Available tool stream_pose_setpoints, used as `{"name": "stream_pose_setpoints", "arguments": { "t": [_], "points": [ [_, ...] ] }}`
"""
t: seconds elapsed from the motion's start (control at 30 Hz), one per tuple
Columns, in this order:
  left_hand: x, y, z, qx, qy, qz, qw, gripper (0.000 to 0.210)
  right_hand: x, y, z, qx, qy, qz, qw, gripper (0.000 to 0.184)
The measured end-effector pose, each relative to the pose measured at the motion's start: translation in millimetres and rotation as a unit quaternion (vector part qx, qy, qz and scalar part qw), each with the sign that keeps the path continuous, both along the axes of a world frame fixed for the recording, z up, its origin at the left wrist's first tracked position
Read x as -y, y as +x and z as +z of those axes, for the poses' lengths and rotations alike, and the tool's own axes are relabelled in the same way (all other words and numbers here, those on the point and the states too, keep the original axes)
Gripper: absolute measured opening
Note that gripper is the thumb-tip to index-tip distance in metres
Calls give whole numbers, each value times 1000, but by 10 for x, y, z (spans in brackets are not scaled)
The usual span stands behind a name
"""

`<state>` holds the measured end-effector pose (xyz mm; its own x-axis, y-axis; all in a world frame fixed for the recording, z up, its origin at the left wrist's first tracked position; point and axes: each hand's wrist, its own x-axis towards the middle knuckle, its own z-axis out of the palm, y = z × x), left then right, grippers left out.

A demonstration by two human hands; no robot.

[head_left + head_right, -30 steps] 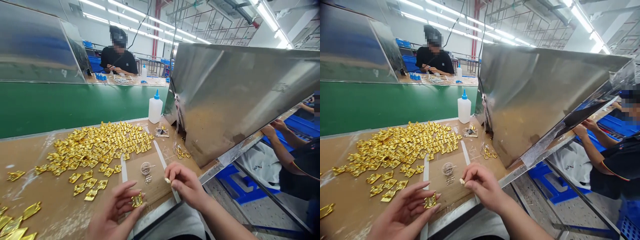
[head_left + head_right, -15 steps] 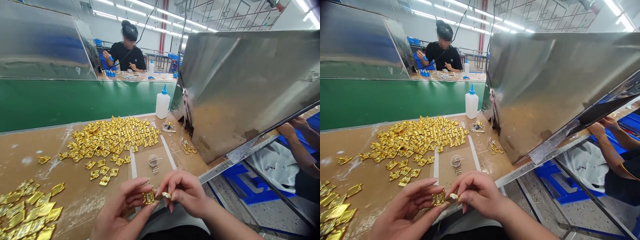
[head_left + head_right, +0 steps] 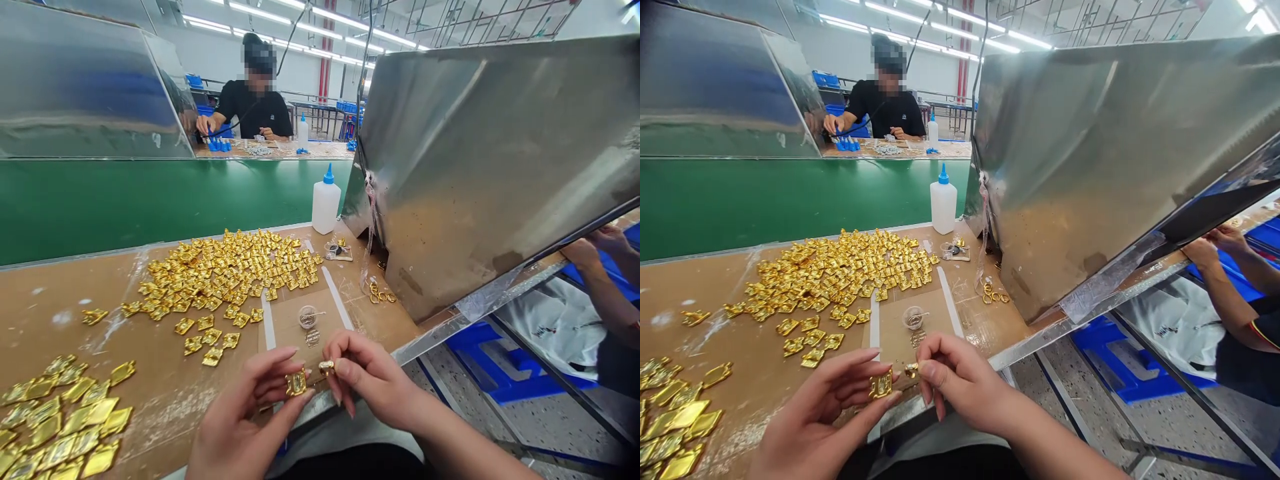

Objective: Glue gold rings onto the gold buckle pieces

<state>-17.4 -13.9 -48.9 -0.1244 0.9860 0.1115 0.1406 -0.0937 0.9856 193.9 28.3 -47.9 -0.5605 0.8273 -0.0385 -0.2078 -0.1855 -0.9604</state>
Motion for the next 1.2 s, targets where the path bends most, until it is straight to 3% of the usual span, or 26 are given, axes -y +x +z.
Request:
{"name": "stream_pose_setpoints", "arguments": {
  "t": [0.17, 0.33, 0.5, 0.7, 0.9, 1.07, 1.2],
  "points": [
    [-5, -42, -27, -90, 65, -12, 994, 33, 37, -58, 38, 35, -89, 47, 994, 45],
    [0, -75, -78, -206, 154, -63, 964, 42, 71, -216, -82, 51, -129, 41, 990, 55],
    [-8, -86, -130, -275, 179, -97, 940, 51, 78, -285, -169, 63, -147, 31, 987, 59],
    [-35, -78, -175, -317, 223, -129, 913, 47, 90, -335, -215, 101, -147, -14, 984, 62],
    [-14, -55, -237, -319, 179, -120, 923, 47, 101, -404, -282, 101, -143, -60, 983, 61],
    [21, -7, -213, -240, 93, -104, 961, 50, 114, -440, -318, 91, -141, -72, 983, 58],
    [7, 18, -213, -199, 52, -95, 974, 49, 126, -466, -295, 98, -144, -84, 981, 59]
  ]
}}
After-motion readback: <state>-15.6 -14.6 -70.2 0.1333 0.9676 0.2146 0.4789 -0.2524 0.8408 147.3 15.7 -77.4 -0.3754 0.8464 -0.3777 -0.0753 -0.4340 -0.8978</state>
